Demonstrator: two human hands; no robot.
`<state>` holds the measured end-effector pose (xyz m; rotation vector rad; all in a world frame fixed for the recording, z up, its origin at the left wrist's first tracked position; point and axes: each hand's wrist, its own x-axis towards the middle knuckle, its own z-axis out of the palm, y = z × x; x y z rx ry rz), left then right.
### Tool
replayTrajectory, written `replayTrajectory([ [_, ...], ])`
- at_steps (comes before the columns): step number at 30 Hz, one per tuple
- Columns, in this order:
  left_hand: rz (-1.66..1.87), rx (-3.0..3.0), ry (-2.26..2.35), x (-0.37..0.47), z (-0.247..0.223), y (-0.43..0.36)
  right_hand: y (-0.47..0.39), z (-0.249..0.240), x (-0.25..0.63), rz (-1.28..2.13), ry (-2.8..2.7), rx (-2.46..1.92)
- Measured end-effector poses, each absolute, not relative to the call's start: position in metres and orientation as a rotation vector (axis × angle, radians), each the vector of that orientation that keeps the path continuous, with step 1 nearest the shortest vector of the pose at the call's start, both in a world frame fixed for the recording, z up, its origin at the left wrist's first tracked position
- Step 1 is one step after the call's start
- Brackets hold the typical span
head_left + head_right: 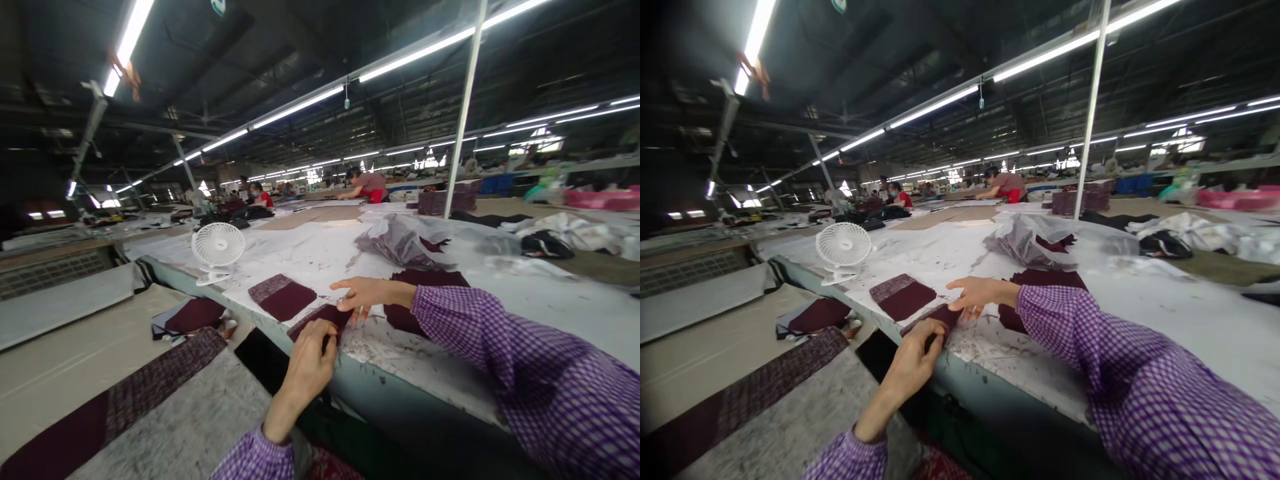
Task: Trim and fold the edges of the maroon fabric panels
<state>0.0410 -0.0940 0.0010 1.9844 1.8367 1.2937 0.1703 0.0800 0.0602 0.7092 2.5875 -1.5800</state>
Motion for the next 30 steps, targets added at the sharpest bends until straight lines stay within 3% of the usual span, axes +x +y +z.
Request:
replayTrajectory([
  [4, 1.216, 1.957, 1.728, 0.036, 0.009, -0.095, 0.082, 0.046, 0.186, -1.423, 2.805, 0.600],
  [7, 1.268, 1.865, 2.012, 0.022, 0.012, -0.076, 0.077, 0.044, 0.194, -1.415, 2.847, 0.572],
  [11, 0.932, 1.909, 2.356, 0.015, 0.010, -0.040, 0.069, 0.050, 0.201, -1.290, 2.885, 0.619],
  [16, 0.835, 1.926, 2.316, 0.027, 0.004, -0.018, 0.068, 0.059, 0.210, -0.875, 2.929, 0.590],
  [21, 0.934, 2.049, 2.261, 0.030, -0.006, -0.020, 0.068, 0.058, 0.212, -0.127, 3.141, 0.747],
  [30, 0.828, 2.288, 2.193, 0.033, -0.008, -0.029, 0.070, 0.046, 0.211, -0.009, 3.132, 0.554],
])
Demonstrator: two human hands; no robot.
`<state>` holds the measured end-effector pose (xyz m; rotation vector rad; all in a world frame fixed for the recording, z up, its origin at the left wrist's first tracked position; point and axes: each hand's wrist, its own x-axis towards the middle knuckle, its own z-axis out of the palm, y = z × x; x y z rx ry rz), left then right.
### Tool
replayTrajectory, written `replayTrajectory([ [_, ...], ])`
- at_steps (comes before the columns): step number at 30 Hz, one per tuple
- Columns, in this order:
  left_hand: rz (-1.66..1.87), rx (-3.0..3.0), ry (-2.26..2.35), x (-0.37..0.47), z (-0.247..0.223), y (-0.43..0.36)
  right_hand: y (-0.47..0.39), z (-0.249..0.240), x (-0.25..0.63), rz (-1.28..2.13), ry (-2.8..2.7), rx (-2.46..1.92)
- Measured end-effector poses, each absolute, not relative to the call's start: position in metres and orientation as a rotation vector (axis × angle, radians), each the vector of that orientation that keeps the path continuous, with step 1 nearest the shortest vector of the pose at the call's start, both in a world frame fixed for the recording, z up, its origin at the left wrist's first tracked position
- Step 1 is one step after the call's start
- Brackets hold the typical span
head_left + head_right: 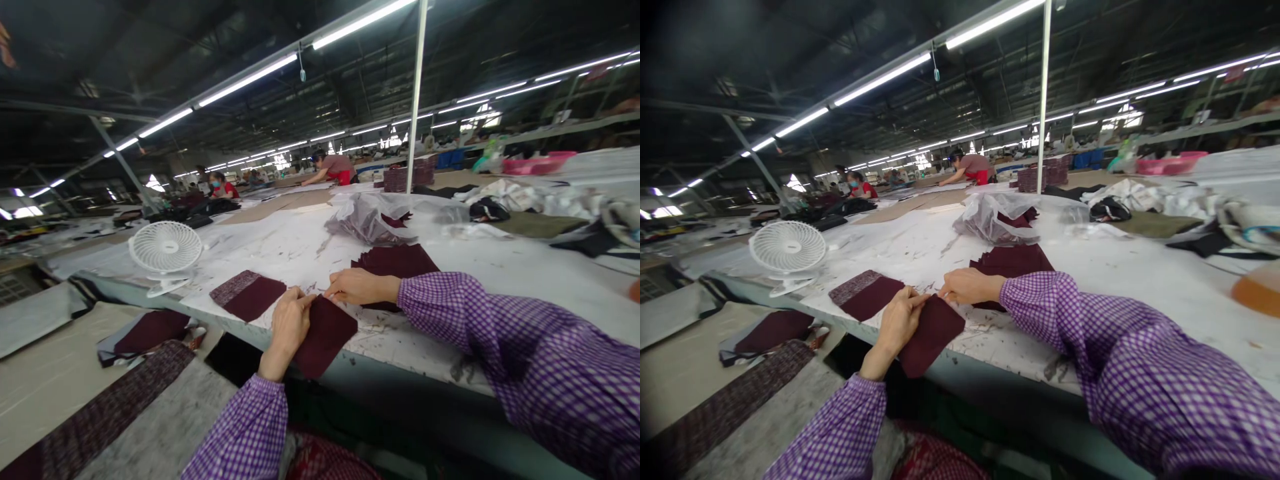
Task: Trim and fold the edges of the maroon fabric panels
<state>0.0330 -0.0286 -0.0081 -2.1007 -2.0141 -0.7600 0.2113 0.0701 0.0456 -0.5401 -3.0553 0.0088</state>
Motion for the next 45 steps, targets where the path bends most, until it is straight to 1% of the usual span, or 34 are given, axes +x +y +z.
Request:
replayTrajectory([
  [7, -0.397, -2.123, -1.951, 0.040, 0.006, -0.032, 0.068, 0.048, 0.211, -0.005, -3.075, -0.528],
  [11, -0.324, -2.120, -1.910, 0.041, 0.006, -0.032, 0.068, 0.046, 0.209, -0.023, -3.007, -0.559],
  [15, -0.376, -2.130, -1.874, 0.041, 0.003, -0.030, 0.067, 0.037, 0.204, -0.006, -2.905, -0.469],
  [21, -0.547, -2.170, -1.908, 0.033, -0.001, -0.027, 0.064, 0.028, 0.200, -0.125, -2.961, -0.397],
  [27, -0.898, -2.188, -1.881, -0.002, -0.010, -0.051, 0.062, 0.036, 0.200, -0.105, -3.014, -0.364],
  [30, -0.997, -2.164, -1.823, -0.012, -0.015, -0.064, 0.060, 0.036, 0.199, -0.137, -3.039, -0.368],
  [38, -0.941, -2.146, -1.819, -0.011, -0.016, -0.070, 0.051, 0.048, 0.189, -0.383, -3.185, -0.363],
  [45, -0.849, -2.173, -1.784, -0.015, -0.017, -0.068, 0.034, 0.071, 0.165, -0.420, -3.345, -0.357],
])
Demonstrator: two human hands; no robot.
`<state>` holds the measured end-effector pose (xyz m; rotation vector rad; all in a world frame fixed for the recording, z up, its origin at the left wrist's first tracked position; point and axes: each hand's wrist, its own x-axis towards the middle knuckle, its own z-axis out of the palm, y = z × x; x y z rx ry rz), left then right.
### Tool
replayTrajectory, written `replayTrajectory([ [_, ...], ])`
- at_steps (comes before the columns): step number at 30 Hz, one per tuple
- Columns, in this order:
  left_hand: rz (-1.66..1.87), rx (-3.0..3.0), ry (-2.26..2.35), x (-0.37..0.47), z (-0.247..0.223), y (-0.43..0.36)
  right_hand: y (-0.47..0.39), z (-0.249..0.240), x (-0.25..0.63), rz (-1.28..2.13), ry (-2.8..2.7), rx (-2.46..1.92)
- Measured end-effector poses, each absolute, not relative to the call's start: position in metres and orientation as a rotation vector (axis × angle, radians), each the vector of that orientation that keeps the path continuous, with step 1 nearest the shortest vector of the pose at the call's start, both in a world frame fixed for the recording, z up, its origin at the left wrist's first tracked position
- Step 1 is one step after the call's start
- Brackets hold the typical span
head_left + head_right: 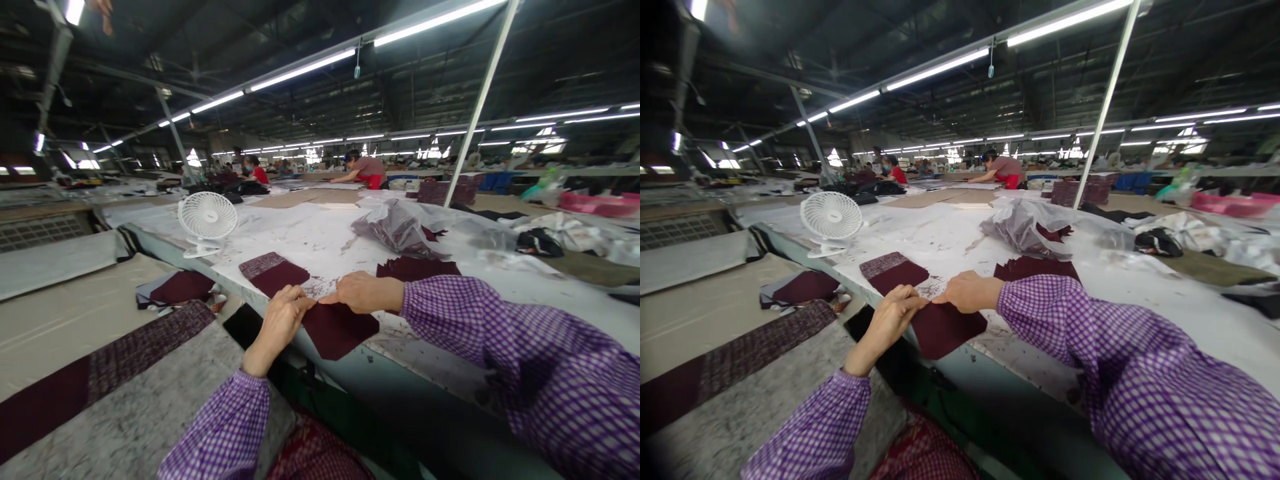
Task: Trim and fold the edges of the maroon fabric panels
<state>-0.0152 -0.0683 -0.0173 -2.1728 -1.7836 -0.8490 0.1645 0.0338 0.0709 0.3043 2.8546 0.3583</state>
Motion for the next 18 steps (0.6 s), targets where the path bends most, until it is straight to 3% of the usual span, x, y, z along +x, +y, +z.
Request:
replayTrajectory([
  [12, -1.408, -2.087, -1.958, -0.031, -0.023, -0.088, 0.027, 0.078, 0.150, 0.392, 2.809, 0.225],
  [18, -1.339, -2.055, -1.945, -0.027, -0.022, -0.087, 0.030, 0.085, 0.146, 0.376, 2.761, 0.213],
])
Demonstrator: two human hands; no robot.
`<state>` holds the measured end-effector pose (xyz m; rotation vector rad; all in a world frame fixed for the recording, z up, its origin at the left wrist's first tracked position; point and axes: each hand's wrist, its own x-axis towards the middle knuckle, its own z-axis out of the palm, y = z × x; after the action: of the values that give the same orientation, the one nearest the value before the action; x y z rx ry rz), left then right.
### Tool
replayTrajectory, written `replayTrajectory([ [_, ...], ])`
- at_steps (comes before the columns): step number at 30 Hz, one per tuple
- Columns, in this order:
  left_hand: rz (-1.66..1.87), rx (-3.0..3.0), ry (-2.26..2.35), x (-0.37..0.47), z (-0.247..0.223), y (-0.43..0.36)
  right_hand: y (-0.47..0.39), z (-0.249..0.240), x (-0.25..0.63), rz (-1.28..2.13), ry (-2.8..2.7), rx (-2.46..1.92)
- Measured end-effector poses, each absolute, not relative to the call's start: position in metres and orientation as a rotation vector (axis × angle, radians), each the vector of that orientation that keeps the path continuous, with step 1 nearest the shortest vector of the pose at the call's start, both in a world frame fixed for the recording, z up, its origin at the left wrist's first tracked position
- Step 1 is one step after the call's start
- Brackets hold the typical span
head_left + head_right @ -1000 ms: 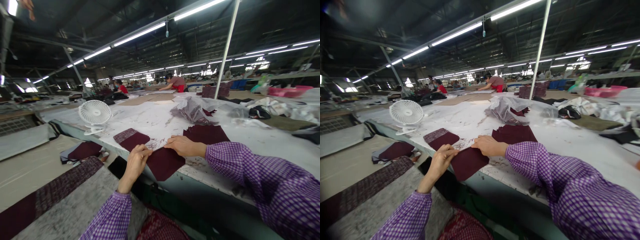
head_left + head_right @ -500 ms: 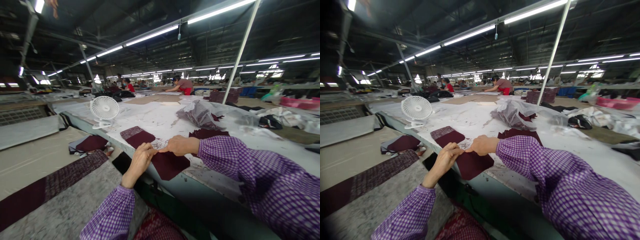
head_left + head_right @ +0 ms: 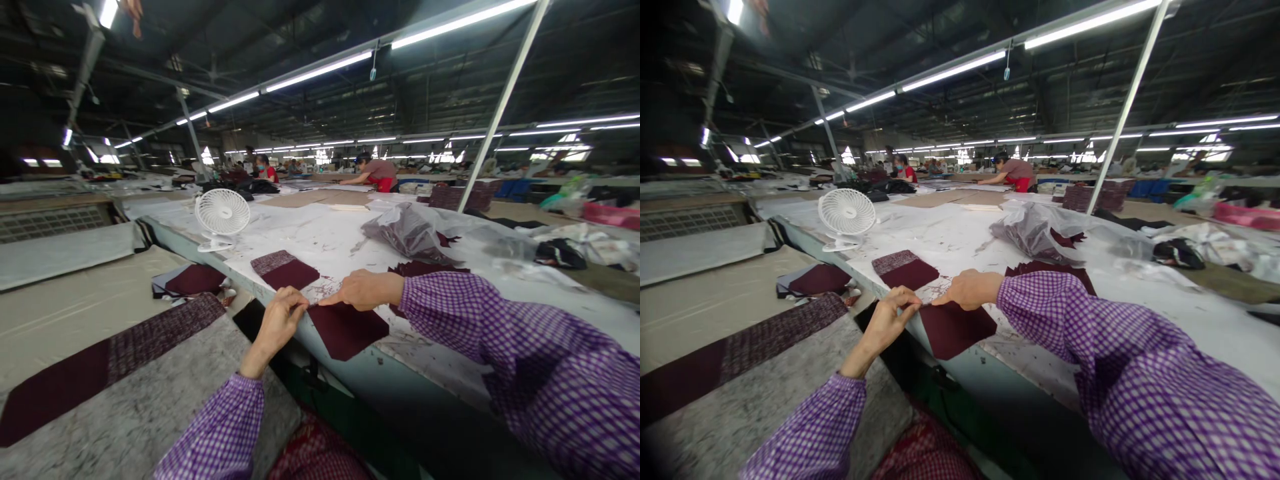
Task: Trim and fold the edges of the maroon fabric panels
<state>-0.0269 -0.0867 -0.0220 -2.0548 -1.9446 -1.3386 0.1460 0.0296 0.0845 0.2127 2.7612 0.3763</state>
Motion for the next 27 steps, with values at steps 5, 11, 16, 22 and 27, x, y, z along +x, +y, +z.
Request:
replayTrajectory([
  [5, -1.173, -2.000, -1.791, -0.024, -0.031, -0.088, 0.029, 0.093, 0.139, 0.324, 2.703, 0.210],
  [11, -1.309, -2.065, -1.736, -0.031, -0.039, -0.092, 0.029, 0.095, 0.130, 0.161, 2.742, 0.121],
  [16, -1.571, -2.023, -1.828, -0.036, -0.039, -0.095, 0.027, 0.092, 0.130, 0.193, 2.739, 0.153],
  [22, -1.310, -1.944, -1.868, -0.019, -0.030, -0.095, 0.024, 0.089, 0.138, 0.519, 2.738, 0.064],
  [27, -0.987, -2.006, -1.781, -0.010, -0.026, -0.102, 0.041, 0.077, 0.163, 0.459, 2.822, 0.196],
])
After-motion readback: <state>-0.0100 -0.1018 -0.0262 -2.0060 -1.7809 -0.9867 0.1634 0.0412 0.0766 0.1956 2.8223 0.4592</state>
